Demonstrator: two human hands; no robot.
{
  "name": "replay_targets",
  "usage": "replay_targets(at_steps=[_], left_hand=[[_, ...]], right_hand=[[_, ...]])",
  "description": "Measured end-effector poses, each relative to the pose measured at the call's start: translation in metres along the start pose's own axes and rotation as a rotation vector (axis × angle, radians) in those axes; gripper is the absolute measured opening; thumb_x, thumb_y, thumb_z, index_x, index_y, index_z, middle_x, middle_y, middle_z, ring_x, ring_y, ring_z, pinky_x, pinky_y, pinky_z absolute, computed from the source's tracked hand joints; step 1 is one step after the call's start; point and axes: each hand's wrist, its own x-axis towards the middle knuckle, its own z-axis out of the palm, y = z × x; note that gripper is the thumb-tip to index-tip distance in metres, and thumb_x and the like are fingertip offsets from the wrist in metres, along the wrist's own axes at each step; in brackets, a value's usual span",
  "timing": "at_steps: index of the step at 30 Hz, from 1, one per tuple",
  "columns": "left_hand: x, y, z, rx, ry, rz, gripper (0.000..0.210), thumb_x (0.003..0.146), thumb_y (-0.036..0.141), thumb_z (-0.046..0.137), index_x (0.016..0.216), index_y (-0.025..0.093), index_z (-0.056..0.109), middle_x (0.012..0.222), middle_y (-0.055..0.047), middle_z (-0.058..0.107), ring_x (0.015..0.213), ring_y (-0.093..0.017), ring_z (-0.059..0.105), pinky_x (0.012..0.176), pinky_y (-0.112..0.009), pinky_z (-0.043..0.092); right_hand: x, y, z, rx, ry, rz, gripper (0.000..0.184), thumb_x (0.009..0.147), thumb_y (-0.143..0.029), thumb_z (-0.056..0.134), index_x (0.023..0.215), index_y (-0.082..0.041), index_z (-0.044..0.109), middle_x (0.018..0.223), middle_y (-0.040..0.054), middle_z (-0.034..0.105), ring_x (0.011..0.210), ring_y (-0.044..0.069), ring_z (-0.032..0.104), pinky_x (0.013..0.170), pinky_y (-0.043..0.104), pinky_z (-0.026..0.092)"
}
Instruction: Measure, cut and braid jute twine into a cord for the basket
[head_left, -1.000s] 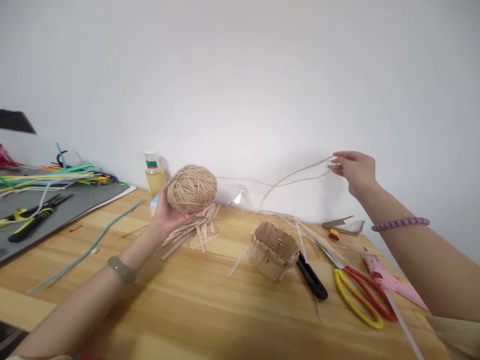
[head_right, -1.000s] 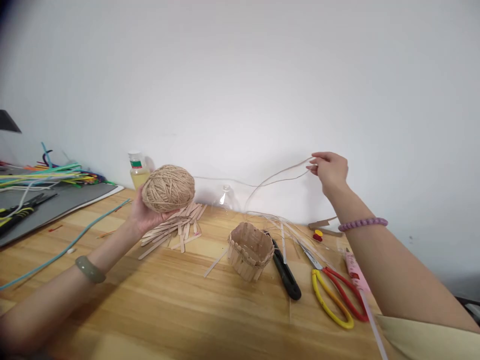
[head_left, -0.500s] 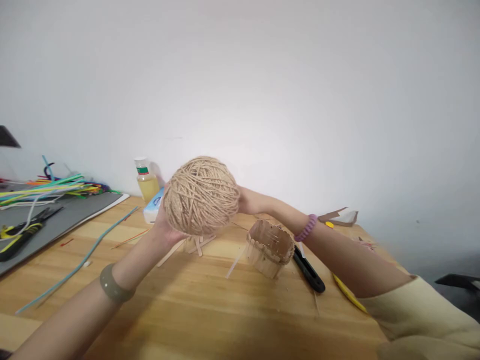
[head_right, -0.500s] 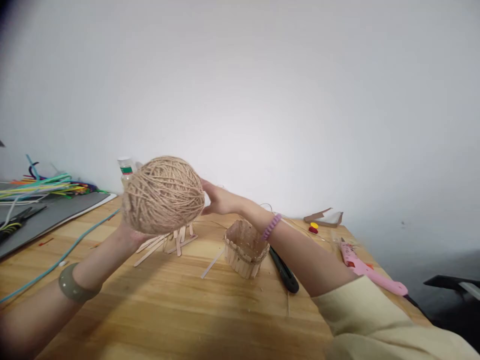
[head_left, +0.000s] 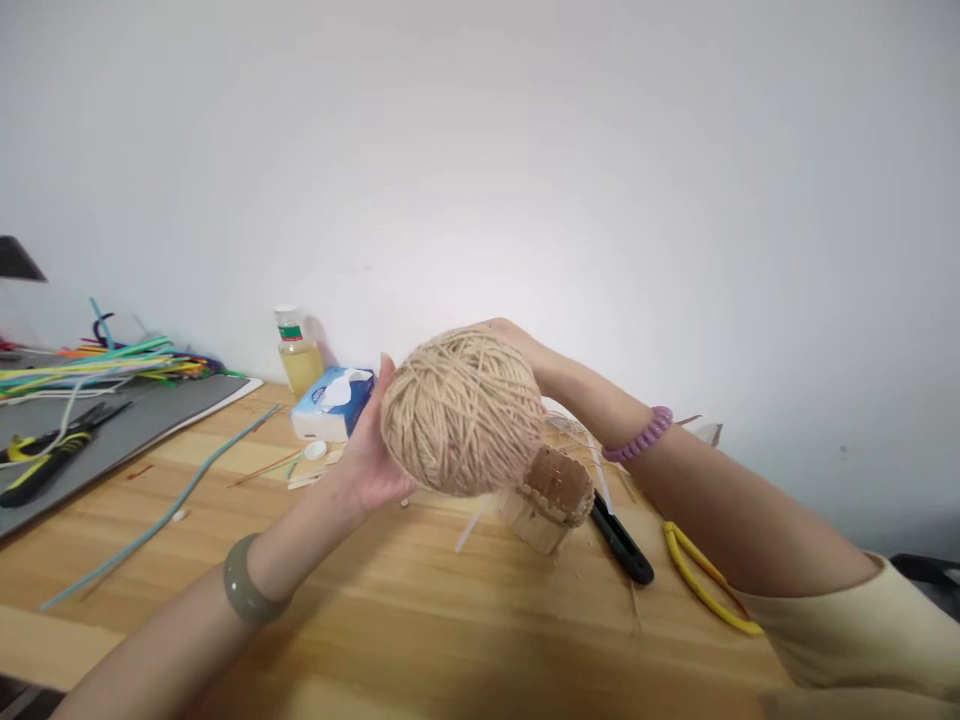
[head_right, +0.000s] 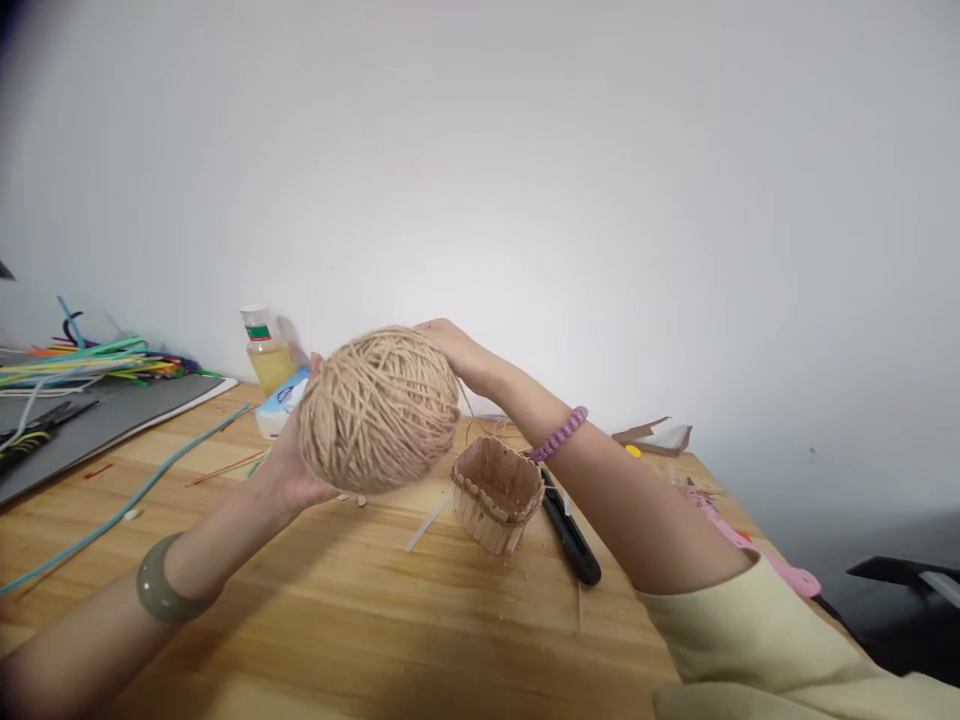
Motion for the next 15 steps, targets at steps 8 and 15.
replay_targets(at_steps=[8, 15], left_hand=[[0.008, -0.031, -0.019, -0.028, -0.102, -0.095, 0.065, 0.077, 0.064, 0.035, 0.119, 0.016, 0.048, 0.119, -0.013, 0.054, 0.121, -0.031, 0.038, 0.098, -0.05, 0.028], [0.013, -0.026, -0.026, 0.048, 0.015, -0.019, 0.062, 0.079, 0.058, 0.04, 0.13, 0.024, 0.033, 0.127, -0.01, 0.047, 0.118, -0.029, 0.041, 0.089, -0.046, 0.041]], right_hand=[[0.008, -0.029, -0.014, -0.055, 0.141, -0.034, 0.014, 0.067, -0.016, 0.049, 0.056, -0.012, 0.057, 0.042, -0.0056, 0.029, 0.043, 0.005, 0.024, 0.043, 0.022, 0.018], [-0.003, -0.062, -0.018, -0.122, 0.223, -0.246, 0.017, 0.07, -0.015, 0.048, 0.056, -0.01, 0.058, 0.046, -0.0045, 0.032, 0.046, 0.004, 0.026, 0.047, 0.021, 0.022]])
